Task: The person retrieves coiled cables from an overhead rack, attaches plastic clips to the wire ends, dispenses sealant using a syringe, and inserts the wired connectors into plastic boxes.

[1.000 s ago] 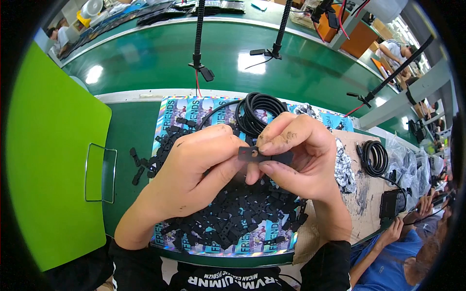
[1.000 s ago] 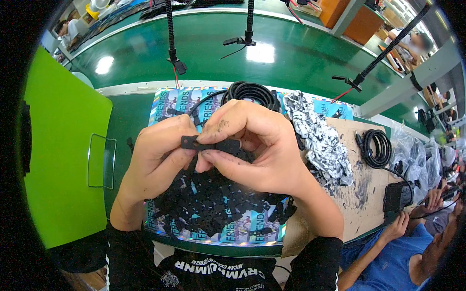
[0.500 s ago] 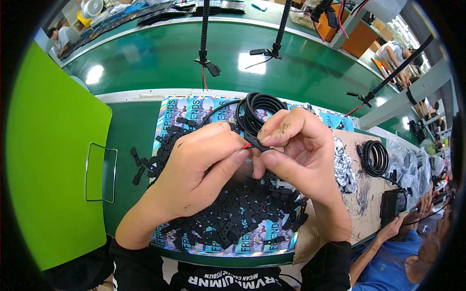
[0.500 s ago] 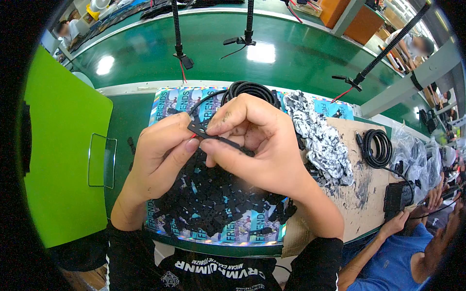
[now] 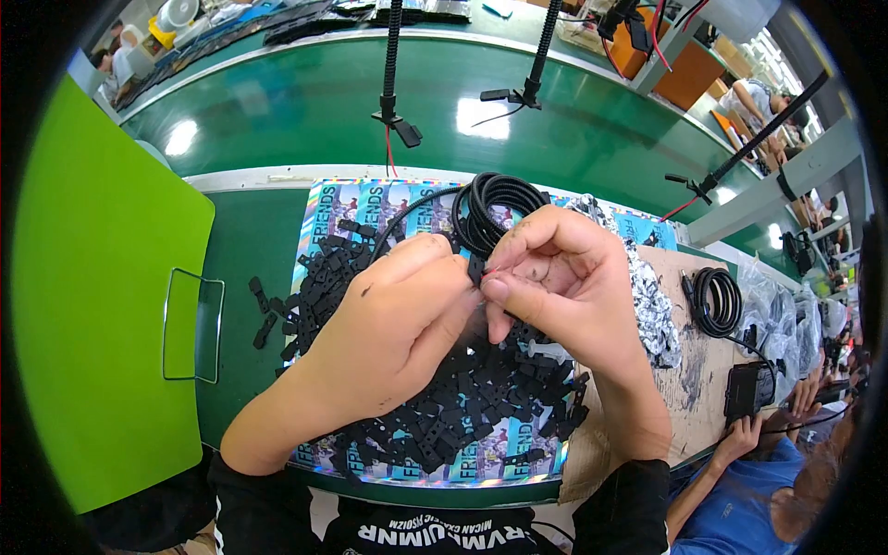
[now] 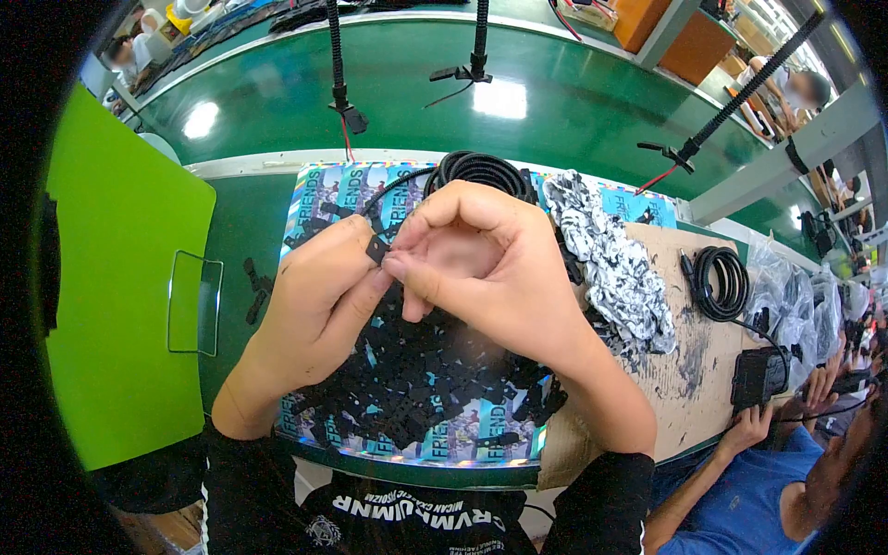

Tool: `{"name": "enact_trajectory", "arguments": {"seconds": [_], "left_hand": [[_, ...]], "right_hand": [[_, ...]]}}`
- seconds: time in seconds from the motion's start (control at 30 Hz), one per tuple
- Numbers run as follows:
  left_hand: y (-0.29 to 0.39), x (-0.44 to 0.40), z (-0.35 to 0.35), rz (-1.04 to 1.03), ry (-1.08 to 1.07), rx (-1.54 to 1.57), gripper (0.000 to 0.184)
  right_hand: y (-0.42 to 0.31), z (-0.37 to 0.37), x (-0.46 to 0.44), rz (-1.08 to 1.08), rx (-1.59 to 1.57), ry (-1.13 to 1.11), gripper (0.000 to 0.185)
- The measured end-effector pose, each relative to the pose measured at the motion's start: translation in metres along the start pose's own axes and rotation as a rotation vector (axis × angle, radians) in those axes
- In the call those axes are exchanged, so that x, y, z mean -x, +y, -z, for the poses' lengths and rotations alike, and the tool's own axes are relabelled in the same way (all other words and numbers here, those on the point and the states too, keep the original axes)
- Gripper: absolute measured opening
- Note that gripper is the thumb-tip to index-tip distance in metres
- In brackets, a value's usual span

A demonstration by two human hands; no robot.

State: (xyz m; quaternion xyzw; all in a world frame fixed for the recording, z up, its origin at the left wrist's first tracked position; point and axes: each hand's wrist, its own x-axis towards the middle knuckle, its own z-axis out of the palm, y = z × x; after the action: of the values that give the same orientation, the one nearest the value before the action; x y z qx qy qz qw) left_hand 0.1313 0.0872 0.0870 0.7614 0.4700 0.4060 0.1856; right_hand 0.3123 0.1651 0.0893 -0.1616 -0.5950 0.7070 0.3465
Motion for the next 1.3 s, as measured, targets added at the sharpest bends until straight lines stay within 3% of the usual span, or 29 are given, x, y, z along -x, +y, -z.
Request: {"name": "enact_trajectory", "arguments": {"seconds": [0.07, 0.17, 0.27, 0.3, 0.4, 0.53, 0.67, 0.77, 0.97, 1.07, 1.17, 1.27, 1.3], "left_hand": [[-0.005, 0.0, -0.002, 0.007, 0.0, 0.058, 0.006], [-0.002, -0.004, -0.004, 0.006, 0.054, 0.211, 0.019], [-0.004, -0.005, 0.004, 0.118, -0.071, 0.418, 0.027], [-0.006, -0.004, 0.009, 0.215, -0.148, 0.422, 0.022], [-0.008, -0.002, 0.007, 0.204, -0.119, 0.442, 0.016], [-0.008, -0.004, 0.002, 0.057, -0.043, 0.238, 0.016], [-0.005, -0.004, -0.002, -0.062, 0.022, 0.017, 0.023], [-0.004, -0.004, -0.005, -0.093, 0.044, 0.006, 0.026], [-0.007, -0.002, -0.012, -0.12, 0.101, -0.056, 0.026], [-0.002, -0.003, -0.006, -0.068, 0.012, -0.066, 0.023], [-0.002, -0.004, 0.003, -0.026, -0.105, -0.023, 0.021], [-0.012, -0.006, 0.012, -0.055, -0.247, 0.115, 0.023], [-0.016, -0.005, 0.013, -0.071, -0.299, 0.173, 0.025]], "right_hand": [[0.001, 0.001, -0.001, 0.006, 0.04, -0.007, 0.012], [-0.005, 0.005, 0.001, 0.09, -0.037, 0.019, 0.012], [-0.019, 0.013, 0.005, 0.183, -0.099, 0.081, 0.014], [-0.023, 0.016, 0.007, 0.202, -0.117, 0.098, 0.014], [-0.027, 0.015, 0.008, 0.205, -0.164, 0.081, 0.014], [-0.028, 0.004, 0.009, 0.145, 0.157, 0.057, 0.01], [-0.028, -0.005, 0.009, 0.117, 0.317, 0.193, 0.01], [-0.02, 0.003, 0.009, 0.217, 0.437, 0.113, 0.013], [-0.015, 0.008, 0.008, 0.053, 0.438, 0.115, 0.015], [-0.027, 0.003, 0.008, -0.186, 0.176, 0.109, 0.012], [-0.022, 0.013, 0.002, -0.096, 0.191, -0.021, 0.01], [-0.002, 0.021, -0.002, 0.261, 0.304, -0.142, 0.01], [-0.002, 0.02, -0.002, 0.276, 0.343, -0.155, 0.011]]}}
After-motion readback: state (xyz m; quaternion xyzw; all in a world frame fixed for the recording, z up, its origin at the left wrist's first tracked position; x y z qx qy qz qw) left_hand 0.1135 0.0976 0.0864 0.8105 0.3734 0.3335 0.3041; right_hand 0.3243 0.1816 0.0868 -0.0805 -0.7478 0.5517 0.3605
